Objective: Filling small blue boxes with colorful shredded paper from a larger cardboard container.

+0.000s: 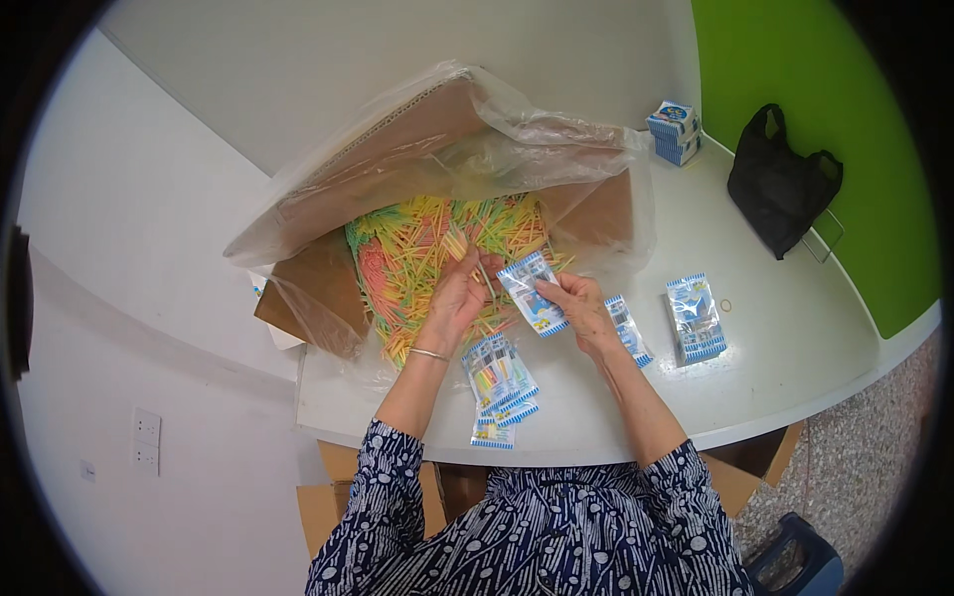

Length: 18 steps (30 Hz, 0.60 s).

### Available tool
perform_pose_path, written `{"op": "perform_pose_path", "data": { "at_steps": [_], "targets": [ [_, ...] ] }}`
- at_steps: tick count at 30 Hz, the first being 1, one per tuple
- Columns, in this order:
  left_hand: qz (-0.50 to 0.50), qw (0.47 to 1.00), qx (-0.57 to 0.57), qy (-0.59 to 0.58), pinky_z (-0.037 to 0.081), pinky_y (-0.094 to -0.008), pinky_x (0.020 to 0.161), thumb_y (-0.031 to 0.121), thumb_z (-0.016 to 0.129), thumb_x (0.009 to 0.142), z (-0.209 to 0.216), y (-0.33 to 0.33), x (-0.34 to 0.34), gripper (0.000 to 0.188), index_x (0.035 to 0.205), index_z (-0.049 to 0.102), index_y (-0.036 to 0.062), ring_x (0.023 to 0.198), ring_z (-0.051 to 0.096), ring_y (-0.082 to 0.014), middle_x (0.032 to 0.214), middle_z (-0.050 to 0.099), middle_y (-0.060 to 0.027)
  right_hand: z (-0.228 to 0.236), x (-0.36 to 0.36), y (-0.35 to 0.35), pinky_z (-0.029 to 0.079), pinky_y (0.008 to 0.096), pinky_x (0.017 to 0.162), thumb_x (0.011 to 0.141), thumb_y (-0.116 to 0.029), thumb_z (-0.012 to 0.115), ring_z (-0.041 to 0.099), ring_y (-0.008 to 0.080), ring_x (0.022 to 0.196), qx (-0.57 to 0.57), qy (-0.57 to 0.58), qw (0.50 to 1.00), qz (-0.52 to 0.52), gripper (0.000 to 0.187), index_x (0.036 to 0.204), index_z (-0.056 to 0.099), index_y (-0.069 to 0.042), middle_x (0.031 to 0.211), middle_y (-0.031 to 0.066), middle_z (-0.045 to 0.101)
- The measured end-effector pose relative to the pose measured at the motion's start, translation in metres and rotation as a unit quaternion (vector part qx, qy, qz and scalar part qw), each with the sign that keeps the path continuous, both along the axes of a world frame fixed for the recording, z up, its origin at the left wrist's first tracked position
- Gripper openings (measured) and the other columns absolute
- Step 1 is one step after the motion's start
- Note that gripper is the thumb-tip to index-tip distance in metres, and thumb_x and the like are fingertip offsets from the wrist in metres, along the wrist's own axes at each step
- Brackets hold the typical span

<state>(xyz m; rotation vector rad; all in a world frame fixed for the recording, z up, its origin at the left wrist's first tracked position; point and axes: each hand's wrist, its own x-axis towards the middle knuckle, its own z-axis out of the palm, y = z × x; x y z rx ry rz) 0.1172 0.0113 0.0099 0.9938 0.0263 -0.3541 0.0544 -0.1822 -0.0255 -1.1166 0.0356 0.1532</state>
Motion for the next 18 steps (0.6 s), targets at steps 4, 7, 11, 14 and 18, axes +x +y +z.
{"op": "perform_pose_path", "data": {
  "at_steps": [4,7,11,14,18],
  "targets": [
    [0.034,0.994,0.053,-0.092,0.052,-0.0381,0.080,0.025,0.047,0.098,0.025,-0.001,-0.005,0.022,0.101,0.052,0.0047,0.086,0.063,-0.0252,0.091,0.062,-0.0119,0.003,-0.003,-0.001,0.041,0.0179,0.057,0.087,-0.022,0.065,0.054,0.0018,0.062,-0.059,-0.028,0.997,0.040,0.021,0.086,0.068,-0.001,0.074,-0.0013,0.065],
    [0.023,0.989,0.064,-0.129,0.052,-0.0371,0.082,0.026,0.047,0.098,0.037,-0.006,-0.009,0.023,0.102,0.051,0.0046,0.090,0.063,-0.0258,0.091,0.061,-0.0119,0.005,-0.008,-0.006,0.042,0.0176,0.059,0.087,-0.023,0.066,0.055,0.0017,0.064,-0.051,-0.015,0.994,0.095,0.022,0.086,0.069,-0.001,0.074,-0.0018,0.065],
    [-0.018,0.989,0.058,-0.138,0.051,-0.0367,0.084,0.027,0.046,0.098,0.042,-0.016,-0.020,0.024,0.102,0.051,0.0043,0.092,0.063,-0.0265,0.093,0.061,-0.0120,0.003,-0.009,-0.011,0.043,0.0176,0.061,0.086,-0.024,0.066,0.056,0.0022,0.066,-0.055,-0.011,0.991,0.124,0.023,0.087,0.069,-0.001,0.075,-0.0017,0.066],
    [-0.058,0.988,0.048,-0.138,0.051,-0.0369,0.084,0.028,0.046,0.098,0.039,-0.023,-0.031,0.024,0.102,0.051,0.0044,0.095,0.062,-0.0269,0.094,0.061,-0.0120,0.000,-0.008,-0.014,0.044,0.0178,0.062,0.086,-0.024,0.067,0.057,0.0030,0.068,-0.048,-0.012,0.989,0.142,0.023,0.088,0.069,-0.002,0.077,-0.0009,0.066],
    [-0.096,0.983,0.079,-0.137,0.051,-0.0335,0.082,0.033,0.045,0.098,0.030,-0.024,-0.038,0.031,0.100,0.054,0.0031,0.092,0.061,-0.0197,0.098,0.061,-0.0115,0.001,-0.009,-0.016,0.044,0.0182,0.063,0.085,-0.024,0.067,0.059,0.0039,0.071,-0.030,-0.003,0.985,0.168,0.022,0.089,0.069,-0.002,0.080,-0.0003,0.067]
  ]
}}
